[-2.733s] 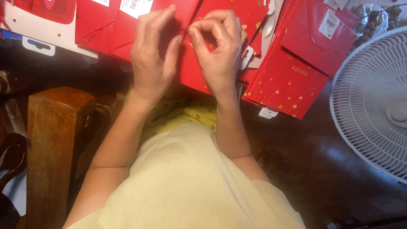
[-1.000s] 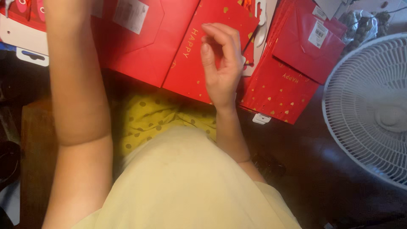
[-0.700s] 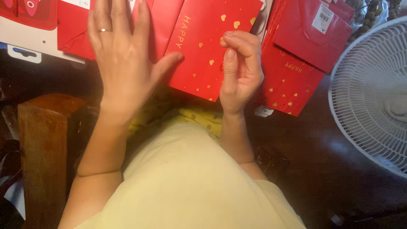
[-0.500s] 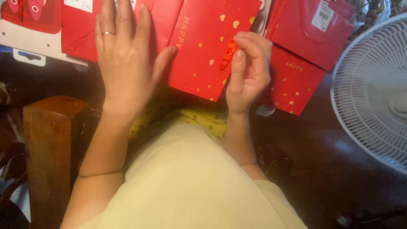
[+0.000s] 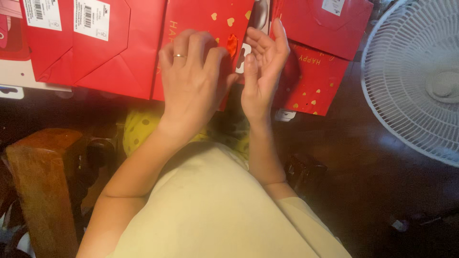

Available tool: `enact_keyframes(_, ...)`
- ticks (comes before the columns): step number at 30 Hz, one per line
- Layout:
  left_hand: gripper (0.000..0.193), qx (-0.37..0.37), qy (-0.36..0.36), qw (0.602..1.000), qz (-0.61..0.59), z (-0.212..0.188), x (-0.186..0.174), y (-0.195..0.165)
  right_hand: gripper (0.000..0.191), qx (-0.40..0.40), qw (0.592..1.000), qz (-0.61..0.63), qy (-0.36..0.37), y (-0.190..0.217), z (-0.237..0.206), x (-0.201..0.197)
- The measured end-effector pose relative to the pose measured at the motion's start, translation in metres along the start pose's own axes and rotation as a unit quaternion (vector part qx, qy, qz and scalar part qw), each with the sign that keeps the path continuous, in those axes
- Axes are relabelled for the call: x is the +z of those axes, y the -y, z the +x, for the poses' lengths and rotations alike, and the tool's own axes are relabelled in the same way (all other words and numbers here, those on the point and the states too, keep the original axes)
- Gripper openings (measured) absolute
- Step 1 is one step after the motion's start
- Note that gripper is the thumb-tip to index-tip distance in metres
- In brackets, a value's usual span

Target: The person assembles red gift boxes by folding flaps, inserting white plastic handles, and tying red ribbons. The person handles multiple boxes one at a time, stacking completed units on the lap.

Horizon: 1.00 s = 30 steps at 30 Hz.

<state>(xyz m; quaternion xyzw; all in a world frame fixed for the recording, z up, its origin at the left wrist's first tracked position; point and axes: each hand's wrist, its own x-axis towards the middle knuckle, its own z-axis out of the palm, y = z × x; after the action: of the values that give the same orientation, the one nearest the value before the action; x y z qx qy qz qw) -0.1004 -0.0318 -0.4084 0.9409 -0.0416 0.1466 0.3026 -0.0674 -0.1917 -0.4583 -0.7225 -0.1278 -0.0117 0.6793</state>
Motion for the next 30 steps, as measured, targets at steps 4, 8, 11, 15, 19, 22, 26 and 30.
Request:
enact_keyframes(4,0.029,0.017,0.007,1.0,-0.005,-0.003,-0.003,0.0,0.054,-0.005,1.0,0.025,0.002,-0.004,0.0,0.001)
enact_keyframes(8,0.015,0.025,0.028,0.999,0.018,-0.007,-0.005,0.007,0.053,0.028,0.999,0.034,0.002,-0.003,-0.004,-0.002)
enact_keyframes(11,0.014,0.036,0.022,0.999,-0.014,-0.005,-0.01,0.009,0.052,0.029,0.999,0.024,0.004,0.001,-0.007,0.0)
enact_keyframes(15,0.015,0.035,0.005,0.999,-0.035,0.002,-0.019,0.007,0.046,0.014,1.0,0.026,0.004,0.006,-0.008,0.006)
enact_keyframes(19,0.025,0.039,-0.012,0.999,0.012,0.004,-0.014,0.0,0.041,0.014,0.998,0.057,0.003,0.007,-0.008,0.005)
enact_keyframes(22,0.018,0.047,-0.012,0.998,0.027,0.001,-0.005,-0.002,0.04,0.018,0.998,0.052,-0.004,0.006,-0.009,0.002)
enact_keyframes(26,0.018,0.048,-0.002,0.998,-0.045,-0.008,-0.005,0.007,0.037,0.008,0.999,0.041,-0.008,0.011,-0.01,0.003)
enact_keyframes(30,0.022,0.014,-0.016,0.994,-0.109,-0.009,-0.005,0.009,0.017,-0.043,0.989,-0.138,0.004,0.027,-0.01,0.007)
